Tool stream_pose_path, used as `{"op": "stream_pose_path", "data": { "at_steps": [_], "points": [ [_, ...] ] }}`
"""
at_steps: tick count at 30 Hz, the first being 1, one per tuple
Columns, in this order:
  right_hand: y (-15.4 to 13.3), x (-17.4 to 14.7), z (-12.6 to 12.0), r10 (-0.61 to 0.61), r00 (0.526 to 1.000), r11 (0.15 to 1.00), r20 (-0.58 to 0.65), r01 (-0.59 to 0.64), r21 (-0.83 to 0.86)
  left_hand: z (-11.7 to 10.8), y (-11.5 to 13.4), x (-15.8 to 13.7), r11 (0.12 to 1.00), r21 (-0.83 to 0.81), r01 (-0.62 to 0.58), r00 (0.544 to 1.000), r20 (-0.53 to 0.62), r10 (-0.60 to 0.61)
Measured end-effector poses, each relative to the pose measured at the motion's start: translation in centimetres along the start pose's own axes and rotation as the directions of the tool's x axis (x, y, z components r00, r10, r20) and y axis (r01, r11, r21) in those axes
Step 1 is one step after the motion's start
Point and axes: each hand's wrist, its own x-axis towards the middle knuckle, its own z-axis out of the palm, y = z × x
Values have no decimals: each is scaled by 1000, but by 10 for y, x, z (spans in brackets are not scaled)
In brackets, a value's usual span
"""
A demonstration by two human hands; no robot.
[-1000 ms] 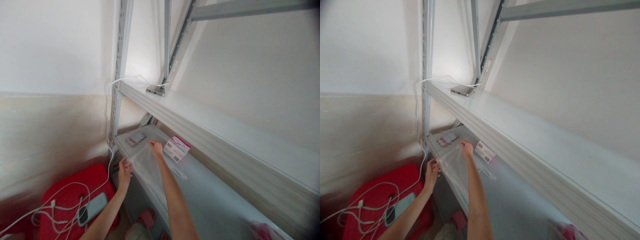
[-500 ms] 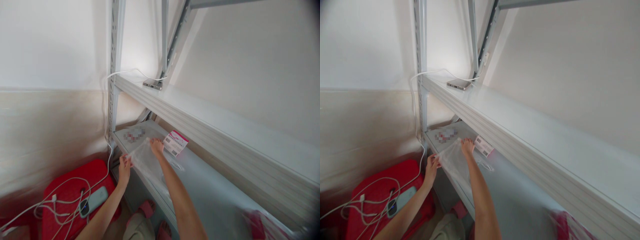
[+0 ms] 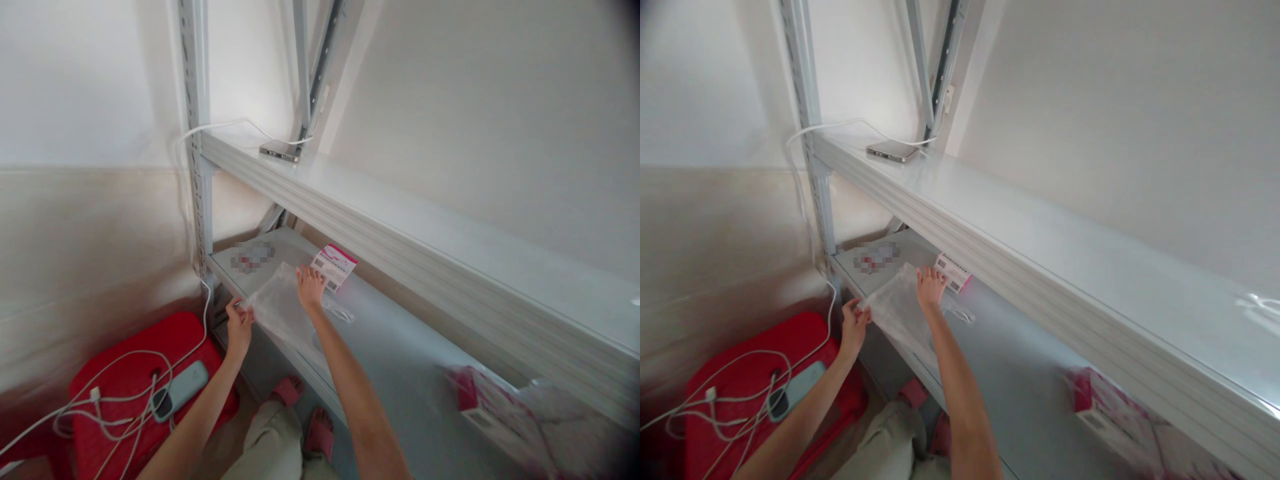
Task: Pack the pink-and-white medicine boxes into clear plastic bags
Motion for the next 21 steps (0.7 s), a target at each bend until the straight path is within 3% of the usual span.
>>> {"op": "stream_pose_path", "data": {
  "at_steps": [5, 10, 14, 21],
  "points": [
    [64, -47, -56, -125, 989, 984, 83, 134, -119, -1, -4, 0, 999, 0, 43, 999, 9, -43],
    [128, -78, -87, -20, 967, 986, 252, 61, -155, -1, -13, -5, 999, 4, 46, 999, 25, -46],
    [140, -77, -88, -32, 958, 998, 285, 46, -45, 2, -13, -13, 998, -18, 53, 998, 33, -53],
    [141, -75, -87, -18, 977, 1000, 214, 17, 5, 2, -10, -13, 1000, -20, -1, 998, 63, 2]
  ]
}}
